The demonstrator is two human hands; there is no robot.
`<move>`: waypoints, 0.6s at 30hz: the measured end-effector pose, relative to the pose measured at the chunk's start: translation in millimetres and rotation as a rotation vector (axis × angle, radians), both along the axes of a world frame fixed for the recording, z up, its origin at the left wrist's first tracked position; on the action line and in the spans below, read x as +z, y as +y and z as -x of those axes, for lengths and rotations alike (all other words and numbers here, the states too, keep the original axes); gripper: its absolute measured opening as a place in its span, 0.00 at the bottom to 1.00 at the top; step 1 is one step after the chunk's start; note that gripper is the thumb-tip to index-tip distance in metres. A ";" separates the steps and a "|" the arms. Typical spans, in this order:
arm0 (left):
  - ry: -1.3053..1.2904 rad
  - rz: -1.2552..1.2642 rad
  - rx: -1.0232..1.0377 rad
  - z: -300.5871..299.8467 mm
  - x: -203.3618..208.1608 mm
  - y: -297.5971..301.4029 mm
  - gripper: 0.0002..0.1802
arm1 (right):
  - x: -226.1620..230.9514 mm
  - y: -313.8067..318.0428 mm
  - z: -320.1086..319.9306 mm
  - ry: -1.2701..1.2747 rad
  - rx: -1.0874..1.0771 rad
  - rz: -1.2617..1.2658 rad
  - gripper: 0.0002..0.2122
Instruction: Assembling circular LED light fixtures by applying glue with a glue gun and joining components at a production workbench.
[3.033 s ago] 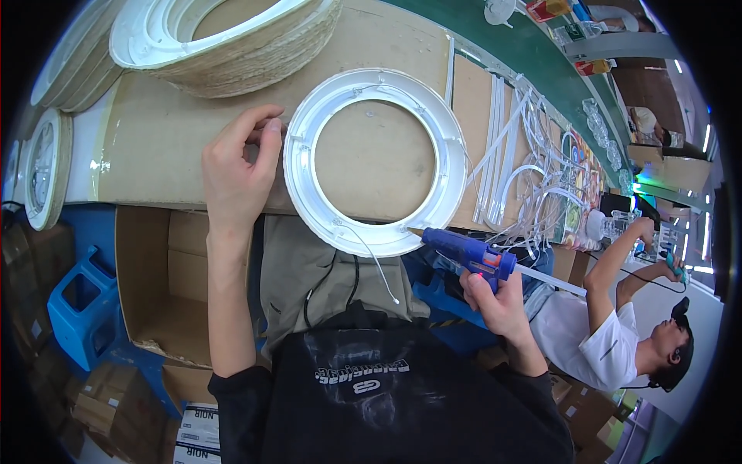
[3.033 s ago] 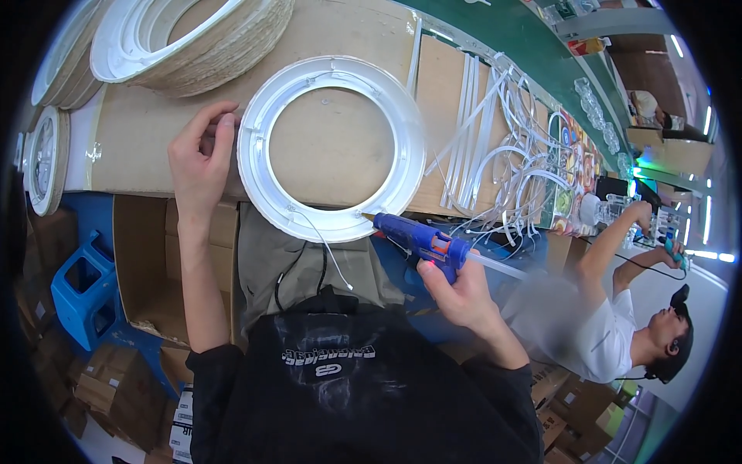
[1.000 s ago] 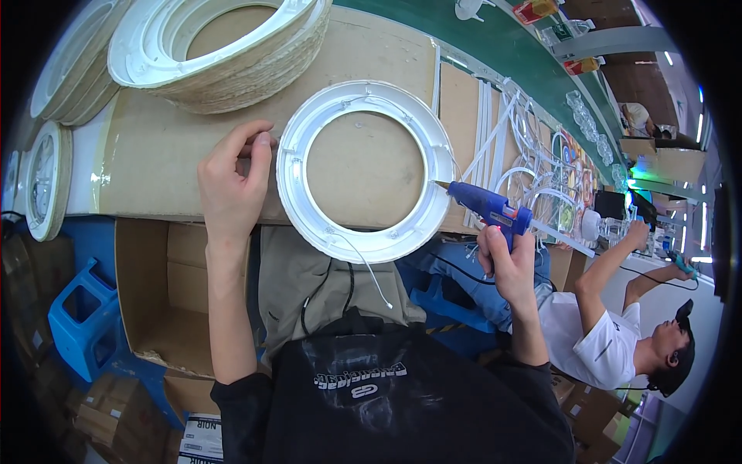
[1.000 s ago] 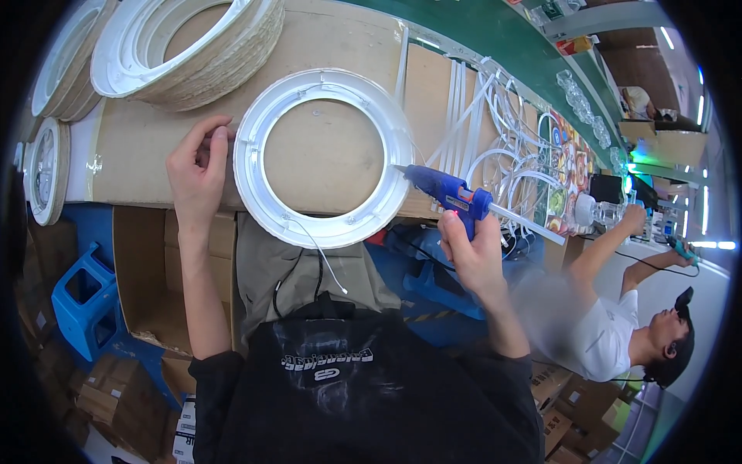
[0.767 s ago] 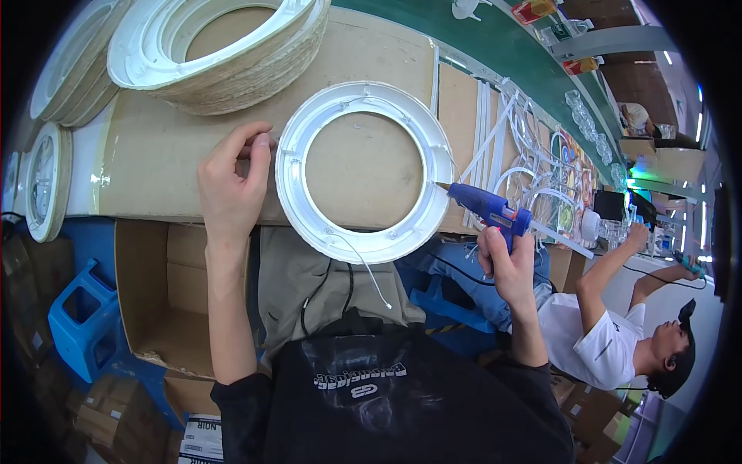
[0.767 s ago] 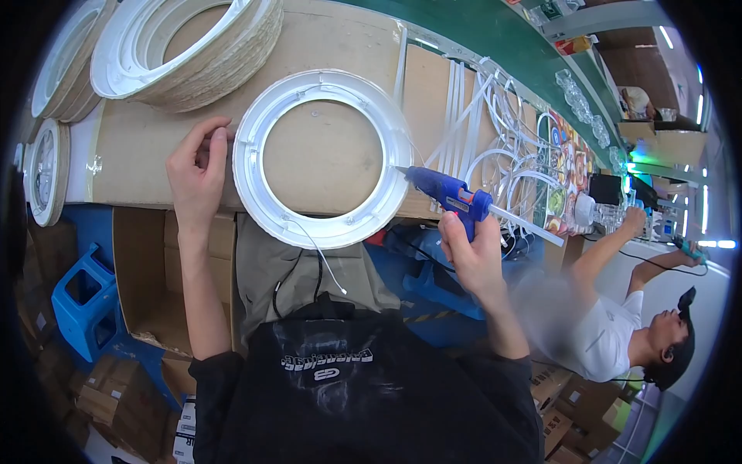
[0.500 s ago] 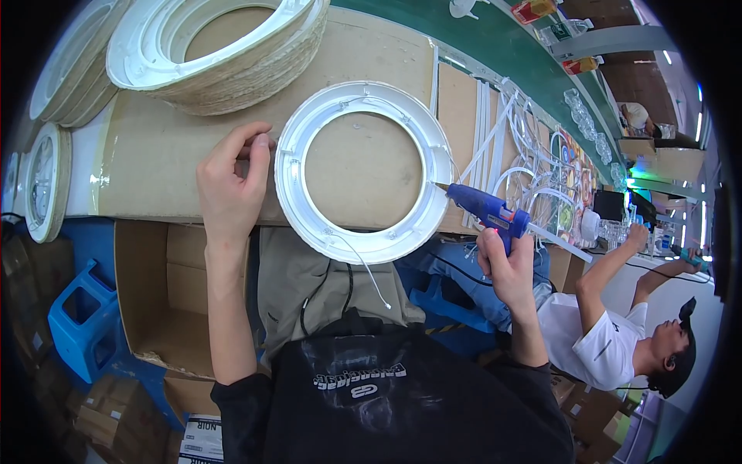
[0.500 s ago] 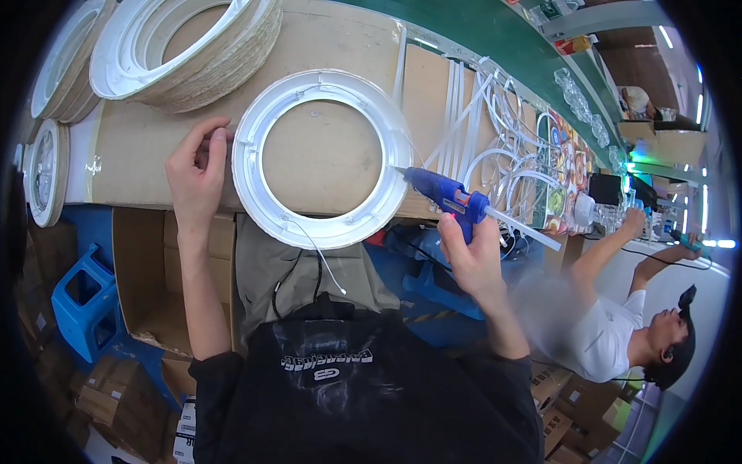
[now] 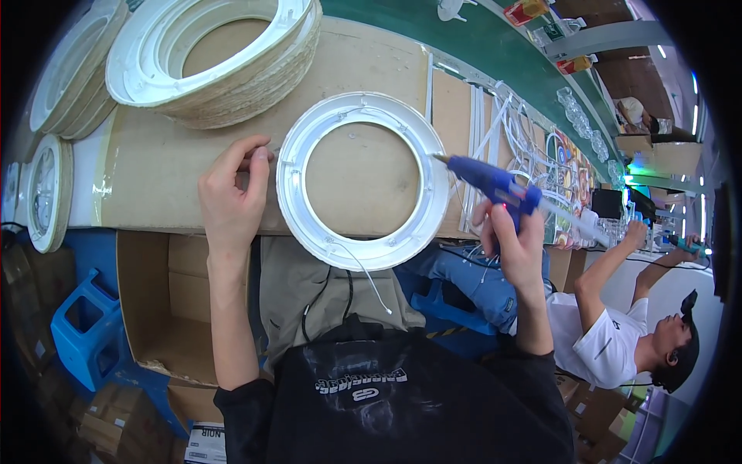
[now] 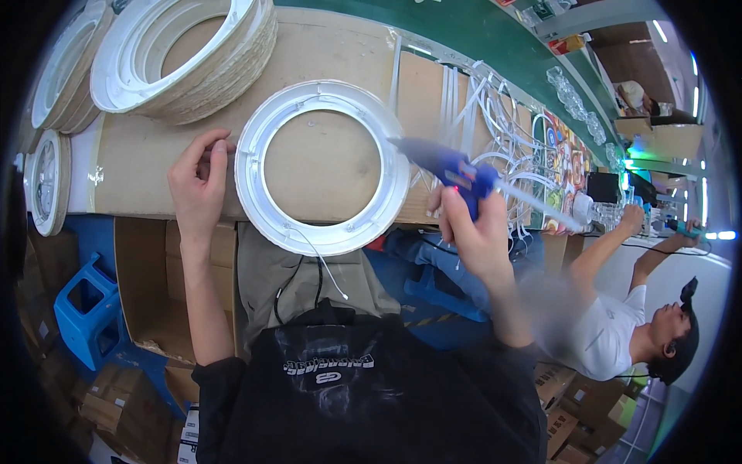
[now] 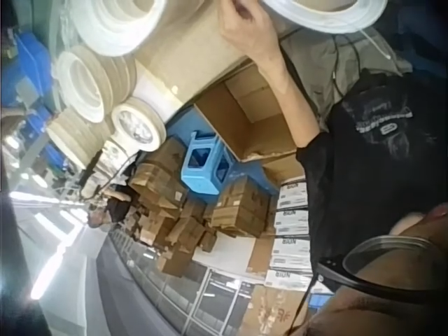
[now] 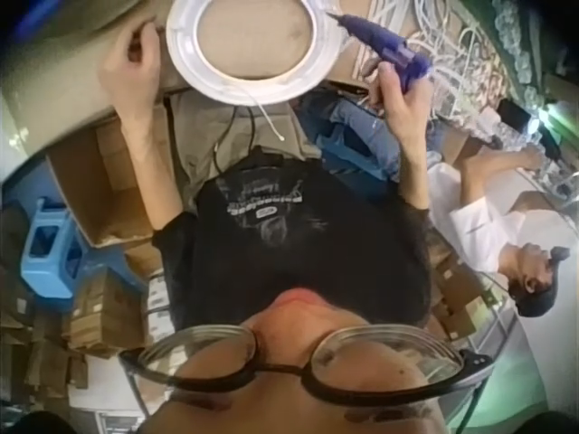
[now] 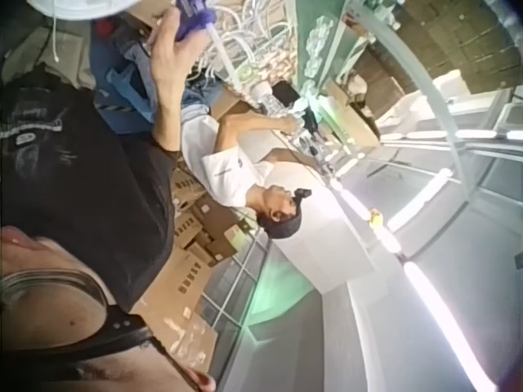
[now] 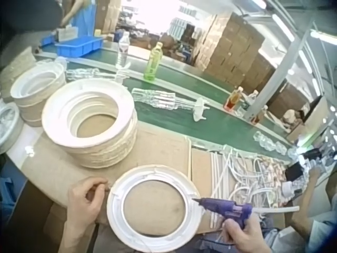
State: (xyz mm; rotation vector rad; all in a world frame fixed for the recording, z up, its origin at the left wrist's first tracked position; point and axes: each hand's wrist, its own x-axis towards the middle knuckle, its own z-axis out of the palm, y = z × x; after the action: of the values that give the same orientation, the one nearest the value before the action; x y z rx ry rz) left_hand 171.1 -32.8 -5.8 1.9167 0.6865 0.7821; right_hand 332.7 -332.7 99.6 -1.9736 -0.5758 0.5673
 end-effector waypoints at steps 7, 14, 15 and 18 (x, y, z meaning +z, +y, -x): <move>0.014 0.001 0.006 2.1 -0.8 -0.4 0.08 | -19.6 36.7 -28.5 0.055 0.056 0.029 0.10; 0.031 -0.014 -0.006 1.2 3.3 -0.8 0.08 | -26.6 37.7 -31.3 0.047 0.074 0.029 0.10; 0.030 -0.005 -0.003 1.9 2.9 -0.3 0.08 | -26.7 37.9 -31.3 0.057 0.078 0.038 0.10; 0.033 -0.005 -0.001 0.9 1.7 0.3 0.08 | -26.7 39.5 -31.0 0.066 0.065 0.052 0.10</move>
State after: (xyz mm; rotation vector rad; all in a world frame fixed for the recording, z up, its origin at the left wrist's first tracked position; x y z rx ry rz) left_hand 170.2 -32.6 -4.1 1.9381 0.7043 0.7541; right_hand 363.6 -293.2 72.8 -1.9832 -0.5908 0.6915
